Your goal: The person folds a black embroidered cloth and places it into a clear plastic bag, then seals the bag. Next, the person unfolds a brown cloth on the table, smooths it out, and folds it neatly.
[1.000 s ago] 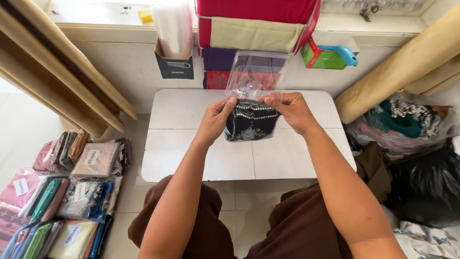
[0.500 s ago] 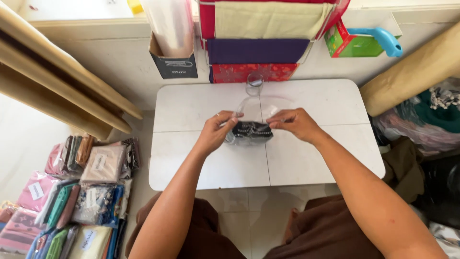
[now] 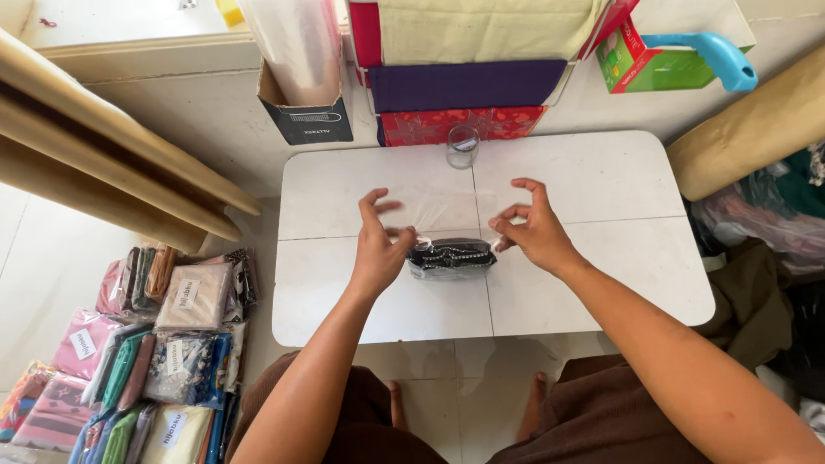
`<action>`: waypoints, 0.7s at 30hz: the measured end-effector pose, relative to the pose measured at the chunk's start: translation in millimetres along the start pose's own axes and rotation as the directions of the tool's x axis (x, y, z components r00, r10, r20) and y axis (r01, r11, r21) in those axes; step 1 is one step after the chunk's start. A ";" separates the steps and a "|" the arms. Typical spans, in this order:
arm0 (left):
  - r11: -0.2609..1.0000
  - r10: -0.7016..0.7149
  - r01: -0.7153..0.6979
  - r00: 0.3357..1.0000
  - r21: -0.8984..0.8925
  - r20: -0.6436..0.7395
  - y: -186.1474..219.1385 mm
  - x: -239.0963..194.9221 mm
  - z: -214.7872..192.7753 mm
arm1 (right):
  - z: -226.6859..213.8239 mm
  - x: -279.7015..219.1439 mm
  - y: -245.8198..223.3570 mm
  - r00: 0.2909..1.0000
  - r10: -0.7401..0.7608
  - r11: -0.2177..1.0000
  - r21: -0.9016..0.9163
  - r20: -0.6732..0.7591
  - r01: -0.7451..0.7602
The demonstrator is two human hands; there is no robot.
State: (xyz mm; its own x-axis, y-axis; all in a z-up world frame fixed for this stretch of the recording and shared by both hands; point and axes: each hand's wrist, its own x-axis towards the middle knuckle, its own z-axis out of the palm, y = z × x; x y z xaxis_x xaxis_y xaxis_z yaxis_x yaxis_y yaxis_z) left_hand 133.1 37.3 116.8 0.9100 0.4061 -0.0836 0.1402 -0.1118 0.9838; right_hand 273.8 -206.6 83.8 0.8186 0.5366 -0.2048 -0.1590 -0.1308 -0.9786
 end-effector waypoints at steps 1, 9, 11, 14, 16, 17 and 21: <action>1.000 -0.004 0.004 1.000 0.003 0.002 2.2 -1.6 0.9 | 3.3 -4.7 -7.5 1.000 0.004 1.000 0.003 0.000 -0.004; 0.883 0.023 -0.184 0.936 0.432 0.352 1.2 -2.0 -14.7 | 1.6 -15.4 -19.6 0.923 -0.027 0.825 -0.513 0.384 0.237; 0.887 -0.050 -0.138 0.920 0.442 0.388 15.0 -8.5 -17.2 | 7.2 -15.9 -18.2 0.929 0.012 0.800 -0.561 0.369 0.212; 0.901 -0.144 -0.047 0.905 0.430 0.400 -11.0 -3.7 -16.9 | 4.4 -3.5 26.2 0.951 0.057 0.826 -0.550 0.303 0.125; 0.914 -0.165 -0.002 0.913 0.407 0.374 -30.8 1.0 -13.5 | 5.2 2.1 38.9 0.964 0.066 0.872 -0.484 0.258 0.070; 0.926 -0.188 0.048 0.919 0.375 0.345 -33.4 3.4 -10.6 | 8.3 1.6 29.4 0.965 0.090 0.880 -0.474 0.248 0.040; 0.962 -0.265 0.237 0.927 0.135 0.264 -70.5 21.7 -5.3 | 18.4 -7.0 -19.7 0.965 0.121 0.965 -0.254 0.232 -0.060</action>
State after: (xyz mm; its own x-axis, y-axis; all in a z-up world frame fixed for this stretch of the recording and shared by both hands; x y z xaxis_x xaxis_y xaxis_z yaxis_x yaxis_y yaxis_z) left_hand 140.9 58.9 46.5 0.9096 0.1671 -0.3803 0.4031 -0.1340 0.9053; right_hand 261.1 -192.5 104.2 0.6430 0.6954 -0.3209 -0.0624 -0.3701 -0.9269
